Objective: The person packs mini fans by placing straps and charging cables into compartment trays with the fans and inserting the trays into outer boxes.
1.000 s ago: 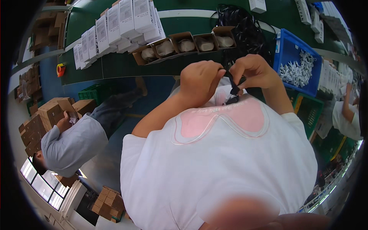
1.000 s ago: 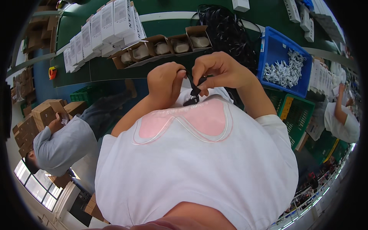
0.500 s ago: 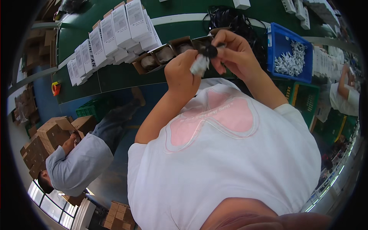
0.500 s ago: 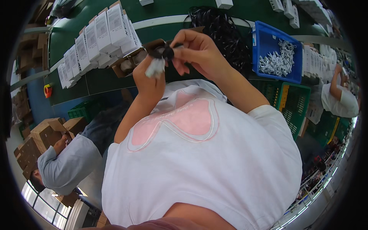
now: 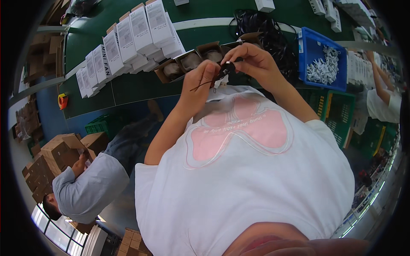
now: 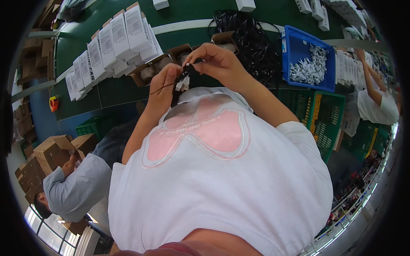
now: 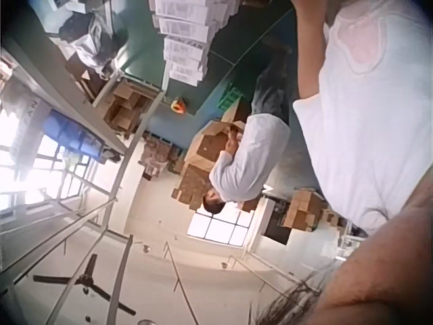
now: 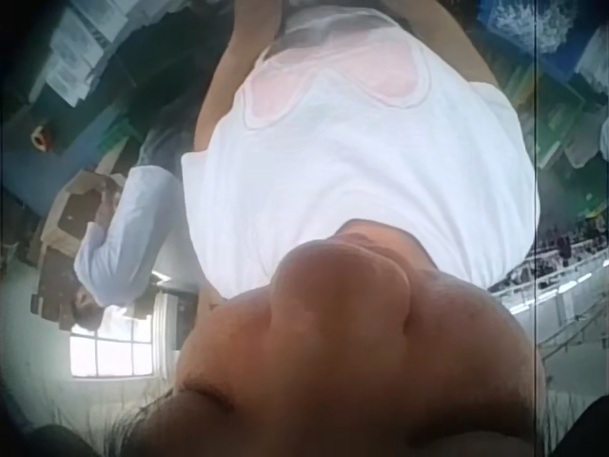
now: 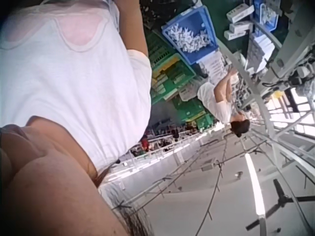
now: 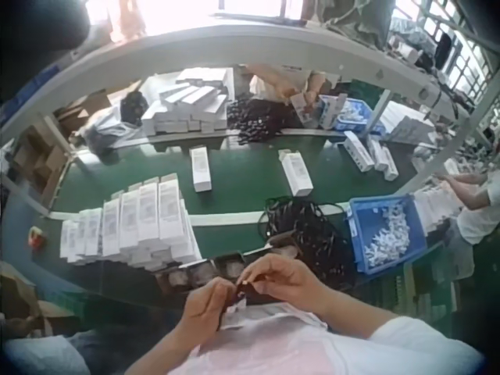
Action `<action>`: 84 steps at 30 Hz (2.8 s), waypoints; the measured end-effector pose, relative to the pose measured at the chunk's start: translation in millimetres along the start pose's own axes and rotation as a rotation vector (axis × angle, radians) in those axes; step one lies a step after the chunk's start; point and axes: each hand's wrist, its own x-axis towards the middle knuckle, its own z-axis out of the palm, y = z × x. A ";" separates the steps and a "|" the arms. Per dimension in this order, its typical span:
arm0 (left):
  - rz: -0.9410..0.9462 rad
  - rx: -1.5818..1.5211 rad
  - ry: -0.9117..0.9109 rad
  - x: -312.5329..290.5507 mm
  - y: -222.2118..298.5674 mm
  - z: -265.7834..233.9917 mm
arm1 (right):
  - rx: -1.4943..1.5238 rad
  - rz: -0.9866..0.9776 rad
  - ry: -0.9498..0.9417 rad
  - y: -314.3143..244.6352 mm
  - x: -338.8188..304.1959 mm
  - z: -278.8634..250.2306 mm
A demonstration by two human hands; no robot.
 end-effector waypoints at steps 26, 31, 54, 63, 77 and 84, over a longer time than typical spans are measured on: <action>0.083 1.390 -0.532 131.0 -33.2 -12.6 | -1.340 -0.376 -0.044 69.2 32.2 -1.1; 0.109 1.390 -0.552 132.8 -29.6 -8.8 | -1.530 -0.213 -0.174 88.3 32.8 6.6; 0.303 0.644 -0.306 171.3 71.7 104.8 | -1.396 1.076 0.472 118.4 -203.2 -383.8; -0.002 0.820 -0.759 356.1 -52.3 250.3 | -1.216 0.704 0.731 111.6 -224.2 -367.5; 0.055 0.826 -0.675 408.1 -117.6 324.8 | -1.484 0.534 0.868 123.3 -244.3 -331.7; 0.087 -0.125 -0.685 336.7 77.1 311.7 | -1.076 0.394 1.164 107.8 -232.6 -324.0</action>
